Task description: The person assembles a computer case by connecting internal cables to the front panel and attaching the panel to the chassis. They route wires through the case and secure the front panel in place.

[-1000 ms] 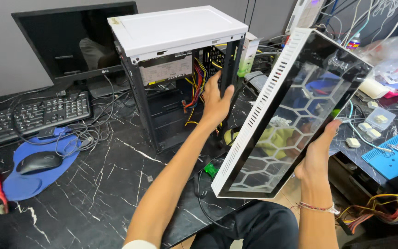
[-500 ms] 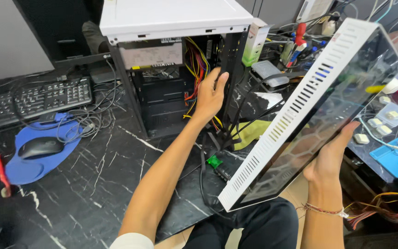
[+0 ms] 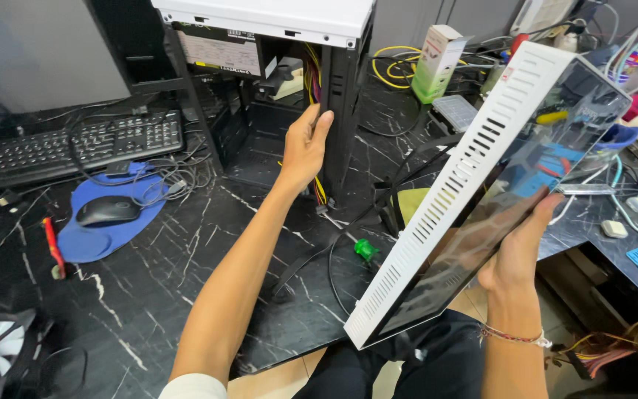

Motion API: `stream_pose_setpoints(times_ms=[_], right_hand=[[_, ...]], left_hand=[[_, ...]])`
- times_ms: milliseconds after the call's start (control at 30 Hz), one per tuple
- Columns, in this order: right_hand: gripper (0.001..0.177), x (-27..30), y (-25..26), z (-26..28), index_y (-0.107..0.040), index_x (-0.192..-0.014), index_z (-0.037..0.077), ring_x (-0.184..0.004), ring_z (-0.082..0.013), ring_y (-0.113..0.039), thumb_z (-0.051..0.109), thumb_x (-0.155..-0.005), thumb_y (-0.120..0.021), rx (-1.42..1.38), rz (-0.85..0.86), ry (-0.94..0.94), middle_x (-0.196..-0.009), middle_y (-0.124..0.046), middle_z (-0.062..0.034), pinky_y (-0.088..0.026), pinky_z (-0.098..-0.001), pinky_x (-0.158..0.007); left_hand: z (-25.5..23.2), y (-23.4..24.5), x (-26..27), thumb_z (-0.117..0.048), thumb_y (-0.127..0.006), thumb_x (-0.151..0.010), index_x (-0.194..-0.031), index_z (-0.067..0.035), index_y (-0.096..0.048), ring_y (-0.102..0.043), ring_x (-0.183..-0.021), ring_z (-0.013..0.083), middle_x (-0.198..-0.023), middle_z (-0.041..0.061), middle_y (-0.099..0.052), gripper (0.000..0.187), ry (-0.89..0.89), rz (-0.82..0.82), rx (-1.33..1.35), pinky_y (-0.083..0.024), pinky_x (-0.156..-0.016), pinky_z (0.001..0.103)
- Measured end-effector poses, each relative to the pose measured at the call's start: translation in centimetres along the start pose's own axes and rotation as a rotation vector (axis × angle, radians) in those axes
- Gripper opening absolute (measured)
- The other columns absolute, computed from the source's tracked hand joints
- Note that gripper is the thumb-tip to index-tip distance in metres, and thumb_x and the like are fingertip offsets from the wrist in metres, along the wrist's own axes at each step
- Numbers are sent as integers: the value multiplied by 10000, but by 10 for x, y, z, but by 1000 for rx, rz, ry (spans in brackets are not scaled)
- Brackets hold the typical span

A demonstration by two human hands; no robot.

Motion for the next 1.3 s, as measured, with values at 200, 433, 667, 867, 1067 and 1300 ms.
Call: stream_pose_setpoints(times_ms=[200,433,667,867,1067,1300], right_hand=[[937,-4,-14,-10,-325,-1654,362,-1519,-204,-544,821,-843,-420,-19,170,237,-1681,-510,7,-462,-429,-1274],[1012,-1,-34,-33,-519,-1552,252,-1452,-190,-604,820,-743,-301,39,36,-46,-1558,-629,1,-507,-379,-1213],[1037,-1,-87,-38,-660,-1443,205,-1269,-252,-734,923,-767,-342,16,110,-31,-1411,-725,-82,-621,-439,-1063],[1060,10,-121,-58,-670,-1437,178,-1256,-272,-741,925,-755,-352,-13,166,-98,-1396,-734,-85,-630,-432,-1043],[1078,40,-155,-57,-639,-1470,154,-1284,-300,-715,920,-767,-353,48,199,-138,-1438,-706,-131,-607,-456,-1075],[1064,29,-160,-78,-369,-1657,88,-1560,-329,-410,862,-930,-301,124,262,-19,-1692,-420,-181,-371,-507,-1275]], left_hand=[[-7,15,5,-395,-480,-1139,-846,-192,-304,-235,-723,44,-808,-84,-217,397,-20,46,38,-219,-656,287],[-14,47,27,-378,-485,-1141,-1322,-74,-593,-660,-1092,110,-1177,32,-695,370,-30,39,153,-522,-934,281],[-25,98,57,-312,-475,-1203,-1629,-160,-476,-690,-1009,142,-1201,117,-774,453,7,-73,147,-635,-913,368],[12,138,64,-277,-564,-1172,-1624,-184,-520,-657,-1196,146,-1434,85,-705,464,46,-159,218,-606,-1012,368],[17,165,79,-262,-608,-1138,-1580,-200,-576,-710,-1185,158,-1463,40,-699,447,111,-209,320,-647,-994,360],[-9,181,92,-289,-534,-1149,-1578,-174,-572,-714,-1165,172,-1410,60,-724,445,159,-192,148,-635,-976,386]])
Point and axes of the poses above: each hand's wrist, its own x-axis away from the middle knuckle, its own y-axis out of the back of the hand, z = x × y, the point moved 8 cm from there along -x, towards the middle knuckle
